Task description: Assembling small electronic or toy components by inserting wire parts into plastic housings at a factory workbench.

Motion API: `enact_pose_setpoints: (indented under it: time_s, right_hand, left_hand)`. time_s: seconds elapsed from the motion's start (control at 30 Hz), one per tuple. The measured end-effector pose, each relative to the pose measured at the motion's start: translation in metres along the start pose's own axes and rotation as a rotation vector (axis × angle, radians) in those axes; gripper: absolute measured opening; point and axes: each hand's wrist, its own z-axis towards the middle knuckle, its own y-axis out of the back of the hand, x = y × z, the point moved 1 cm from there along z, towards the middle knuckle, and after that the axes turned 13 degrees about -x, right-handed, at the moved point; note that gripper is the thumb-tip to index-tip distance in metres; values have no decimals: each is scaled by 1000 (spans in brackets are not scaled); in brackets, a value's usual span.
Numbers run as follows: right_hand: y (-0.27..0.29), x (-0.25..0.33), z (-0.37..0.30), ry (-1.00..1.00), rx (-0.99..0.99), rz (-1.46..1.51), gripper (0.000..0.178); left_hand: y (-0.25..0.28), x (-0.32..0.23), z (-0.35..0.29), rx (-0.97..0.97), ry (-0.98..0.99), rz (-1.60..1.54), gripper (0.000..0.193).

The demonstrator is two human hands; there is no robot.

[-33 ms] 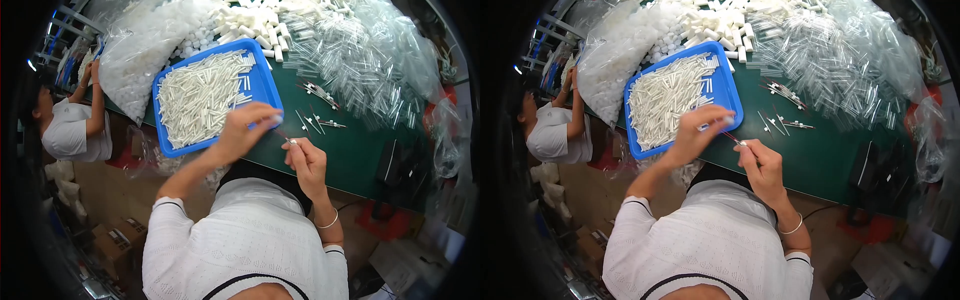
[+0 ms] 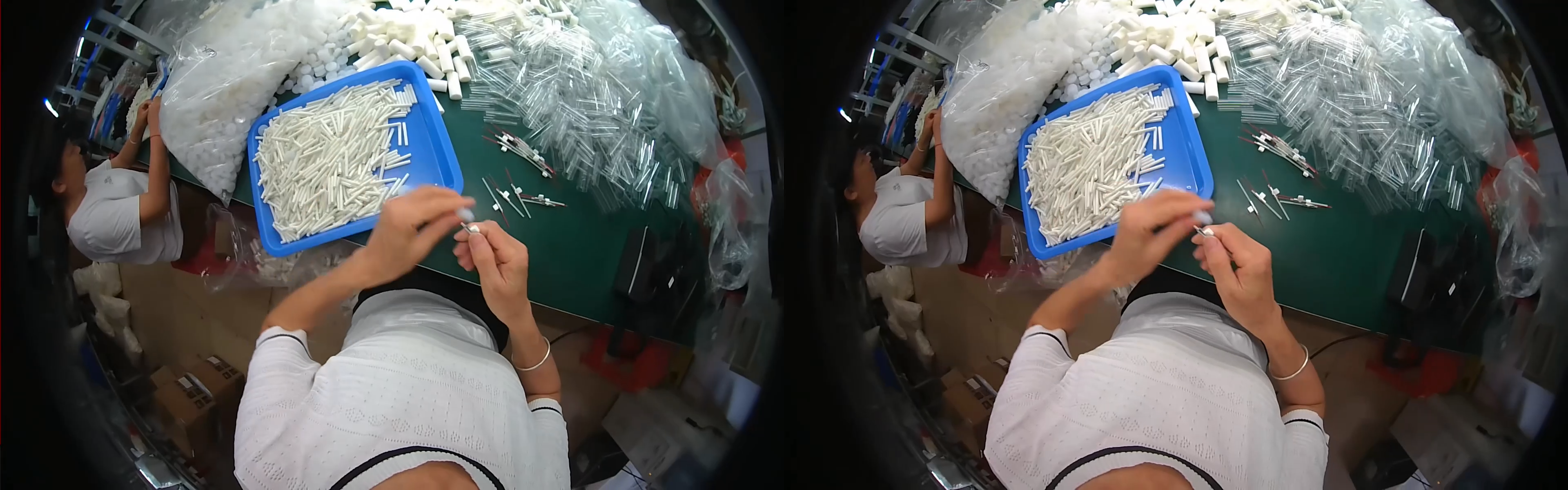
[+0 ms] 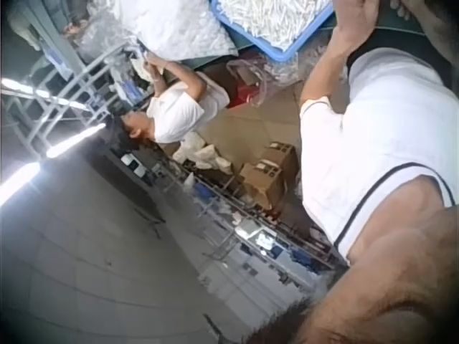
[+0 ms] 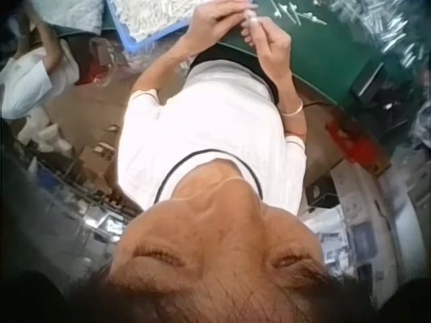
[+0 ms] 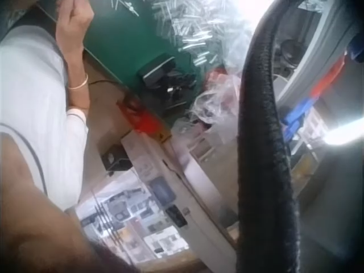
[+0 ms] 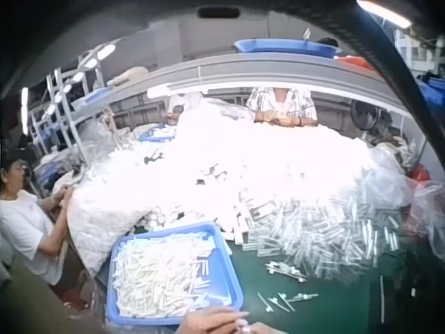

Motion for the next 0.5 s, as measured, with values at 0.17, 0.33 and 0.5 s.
enact_pose_setpoints:
  time_s: [0.17,0.33,0.5]
  right_hand:
    - [-4,-5,-1,31,36,67,15]
    - [16,2,-4,72,-16,-206,13]
    - [22,3,-7,147,-72,-343,11]
  left_hand:
    - [-9,3,-22,10,520,-600,25]
    - [-2,16,-19,86,912,-882,31]
    - [-3,19,-24,71,1022,-1092,36]
